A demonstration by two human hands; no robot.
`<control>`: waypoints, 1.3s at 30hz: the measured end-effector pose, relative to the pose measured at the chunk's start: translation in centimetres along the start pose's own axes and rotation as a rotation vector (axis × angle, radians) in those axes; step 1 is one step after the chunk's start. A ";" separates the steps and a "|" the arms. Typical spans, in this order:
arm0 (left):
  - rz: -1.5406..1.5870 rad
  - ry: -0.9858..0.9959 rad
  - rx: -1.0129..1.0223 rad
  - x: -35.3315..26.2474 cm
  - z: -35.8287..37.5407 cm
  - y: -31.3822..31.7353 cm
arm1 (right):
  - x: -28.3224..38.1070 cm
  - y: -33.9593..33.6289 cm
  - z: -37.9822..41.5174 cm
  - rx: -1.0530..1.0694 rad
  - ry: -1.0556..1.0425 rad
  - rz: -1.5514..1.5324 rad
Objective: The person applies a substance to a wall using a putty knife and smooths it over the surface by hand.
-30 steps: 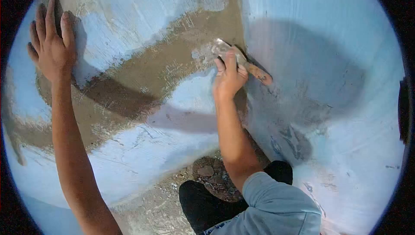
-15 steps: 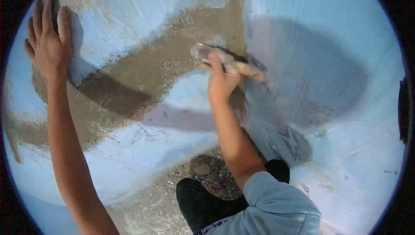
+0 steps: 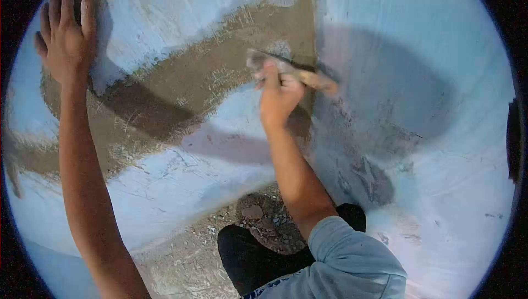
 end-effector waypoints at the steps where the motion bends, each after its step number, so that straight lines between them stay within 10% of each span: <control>1: 0.010 0.006 -0.014 -0.1 -0.1 -0.1 | 0.5 -0.6 -1.2 -0.032 0.000 0.017; 8: -0.024 -0.001 -0.013 0.0 -0.3 -0.2 | -0.2 -0.7 -1.5 0.014 -0.014 0.023; 11: 0.050 -0.107 0.340 -1.0 -1.6 -1.8 | -0.1 -0.3 -1.6 0.051 -0.065 -0.008; 39: 0.028 -0.084 0.330 -0.5 -1.0 -1.2 | -1.0 -1.0 -1.5 0.205 -0.187 0.111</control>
Point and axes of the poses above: each hand's wrist, its own z-axis away from the middle knuckle, its own y-axis out of the palm, x = y × z, the point moved 4 cm from there along -z, towards the middle knuckle, and after that the axes turned 10 degrees about y, right-handed, at the moved point
